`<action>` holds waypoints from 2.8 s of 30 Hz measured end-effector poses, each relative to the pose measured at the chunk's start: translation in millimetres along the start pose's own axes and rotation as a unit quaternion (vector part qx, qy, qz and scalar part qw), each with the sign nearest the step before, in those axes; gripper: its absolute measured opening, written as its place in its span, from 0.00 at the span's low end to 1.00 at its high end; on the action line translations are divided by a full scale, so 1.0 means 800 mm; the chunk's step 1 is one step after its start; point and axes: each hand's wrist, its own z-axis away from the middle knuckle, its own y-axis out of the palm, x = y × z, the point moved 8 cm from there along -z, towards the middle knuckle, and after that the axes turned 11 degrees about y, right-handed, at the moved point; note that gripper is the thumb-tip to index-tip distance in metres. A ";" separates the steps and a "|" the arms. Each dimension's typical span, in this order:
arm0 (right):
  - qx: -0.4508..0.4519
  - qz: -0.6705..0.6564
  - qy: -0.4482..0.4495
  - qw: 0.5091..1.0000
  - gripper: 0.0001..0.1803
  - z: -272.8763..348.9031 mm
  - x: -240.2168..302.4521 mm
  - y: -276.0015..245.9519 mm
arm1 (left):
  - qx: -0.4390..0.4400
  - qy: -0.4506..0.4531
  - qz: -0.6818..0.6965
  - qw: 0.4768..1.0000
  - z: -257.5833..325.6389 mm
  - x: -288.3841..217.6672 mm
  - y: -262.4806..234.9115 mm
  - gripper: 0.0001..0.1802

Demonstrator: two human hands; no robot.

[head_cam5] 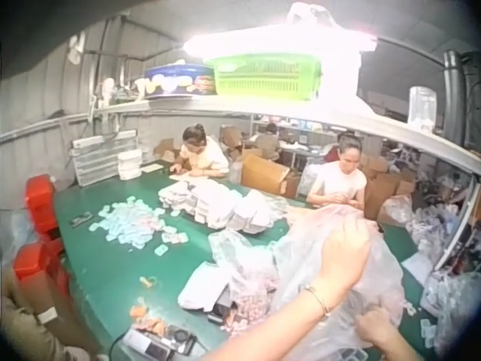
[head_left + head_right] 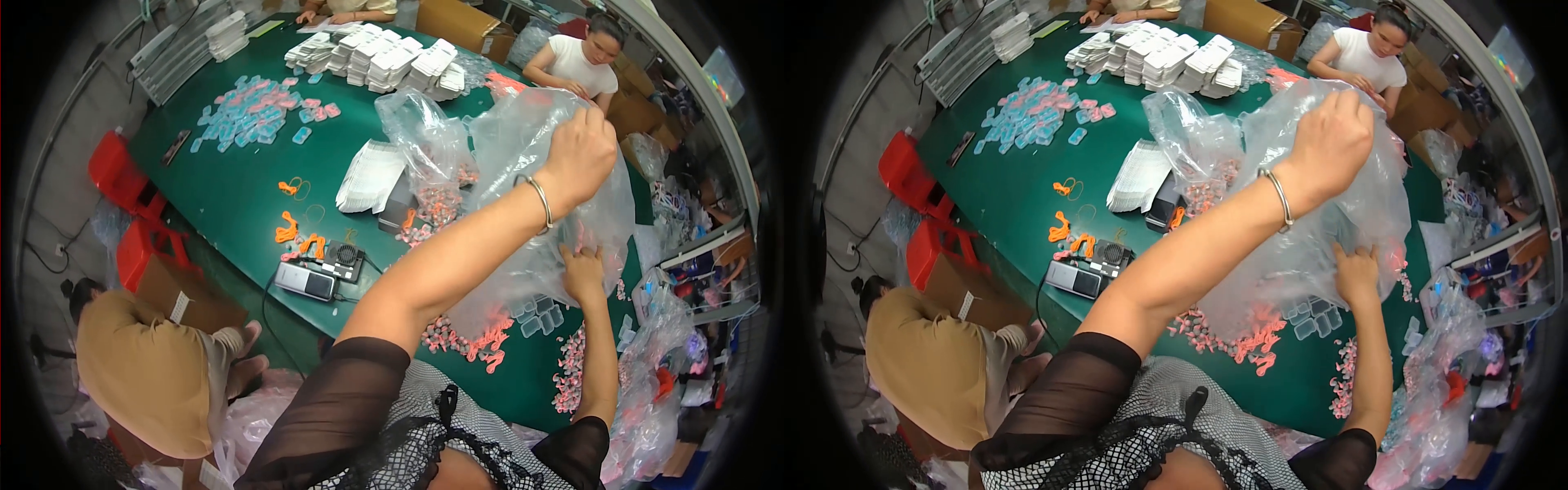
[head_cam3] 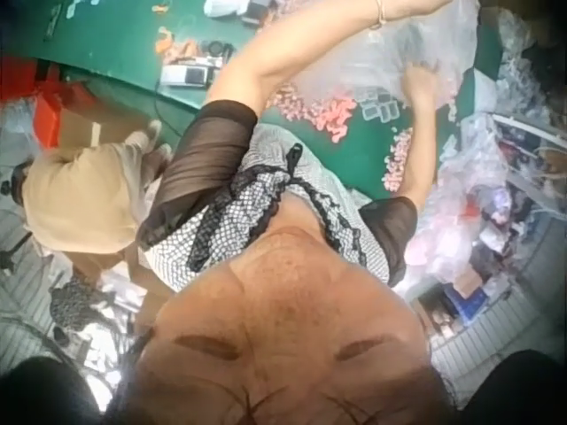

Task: Sorting small pink items and placing them into individual clear plastic containers.

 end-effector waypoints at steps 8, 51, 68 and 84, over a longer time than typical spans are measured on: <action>-0.163 -0.090 -0.015 0.982 0.06 -0.023 -0.032 -0.153 | 0.011 0.045 -0.131 0.990 -0.015 0.086 -0.053 0.07; 0.054 -0.250 0.128 0.958 0.24 -0.207 0.028 0.088 | 0.575 0.237 0.032 0.782 0.114 0.113 0.226 0.07; -0.068 -0.523 -0.102 0.843 0.10 -0.043 0.013 -0.002 | 0.673 0.055 -0.025 0.737 0.218 0.285 0.262 0.06; 0.112 -0.384 0.035 0.916 0.16 -0.148 0.015 0.017 | 0.662 0.103 0.240 0.703 0.241 0.089 0.253 0.09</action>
